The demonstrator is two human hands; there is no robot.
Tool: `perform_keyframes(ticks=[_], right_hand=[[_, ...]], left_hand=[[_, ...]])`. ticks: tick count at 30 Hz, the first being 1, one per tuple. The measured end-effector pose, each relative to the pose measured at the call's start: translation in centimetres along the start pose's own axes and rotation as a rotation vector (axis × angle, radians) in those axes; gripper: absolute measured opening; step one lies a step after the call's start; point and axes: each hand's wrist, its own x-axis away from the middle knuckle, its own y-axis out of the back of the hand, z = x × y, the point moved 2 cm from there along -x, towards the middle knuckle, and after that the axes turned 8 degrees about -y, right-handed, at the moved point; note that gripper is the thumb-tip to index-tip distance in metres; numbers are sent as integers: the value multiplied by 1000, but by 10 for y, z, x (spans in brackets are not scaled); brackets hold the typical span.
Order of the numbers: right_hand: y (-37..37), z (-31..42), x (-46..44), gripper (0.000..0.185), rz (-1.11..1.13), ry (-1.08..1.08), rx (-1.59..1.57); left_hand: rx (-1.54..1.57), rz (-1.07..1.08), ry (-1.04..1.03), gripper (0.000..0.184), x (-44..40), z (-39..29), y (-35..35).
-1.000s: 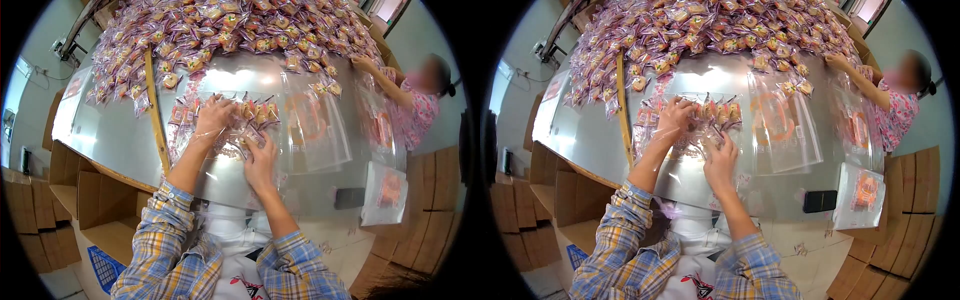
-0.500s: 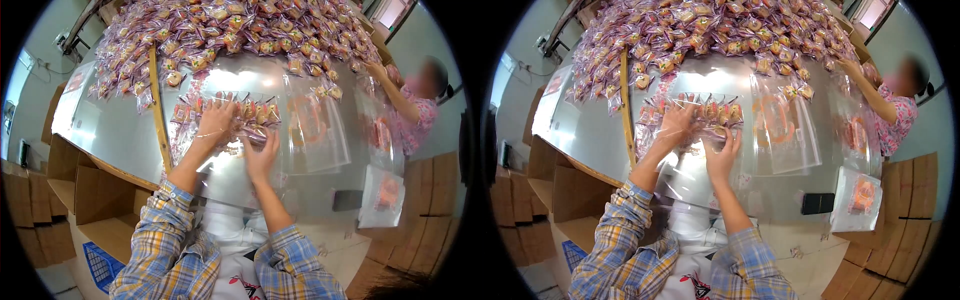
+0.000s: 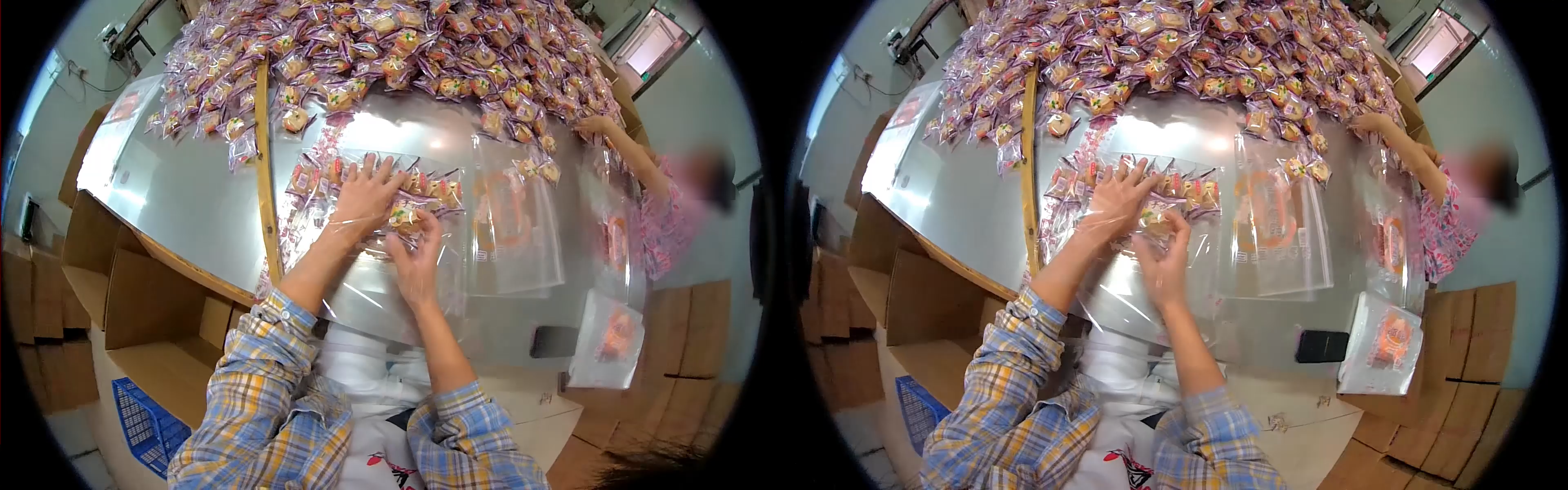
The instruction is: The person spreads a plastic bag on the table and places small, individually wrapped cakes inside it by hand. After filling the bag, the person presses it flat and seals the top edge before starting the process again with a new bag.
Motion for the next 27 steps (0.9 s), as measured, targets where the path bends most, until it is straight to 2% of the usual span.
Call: perform_keyframes(ticks=[5,7,8,11,12,15,16,19,20,21,24,27], right_hand=[[-5,-10,-45,62,-264,245,-63],[-8,2,-50,62,-161,16,-313],[-4,-4,-58,60,-180,62,-266],[-7,-7,-67,58,-168,236,-67],[-6,-7,-69,57,-162,246,-42],[8,-3,-75,59,-151,214,312],[12,-1,-79,62,-142,167,369],[12,-2,-89,59,-153,345,458],[14,-4,-90,57,-152,335,458],[18,-8,-92,56,-158,383,533],[23,0,-92,51,-178,537,761],[14,26,-85,48,-113,254,865]], left_hand=[[112,-148,56,50,-1,4,-10],[173,-174,118,46,-1,3,-11],[203,-277,156,45,-2,-1,-9],[145,-174,191,48,-1,-7,3],[164,-196,188,48,0,-7,6],[217,-311,121,48,4,7,-15],[146,-241,148,50,1,7,-17],[182,-314,133,53,-1,5,-3],[245,-259,145,55,0,5,2],[253,-300,122,45,0,7,3],[279,-341,106,34,3,9,11],[245,-243,144,31,1,2,22]])
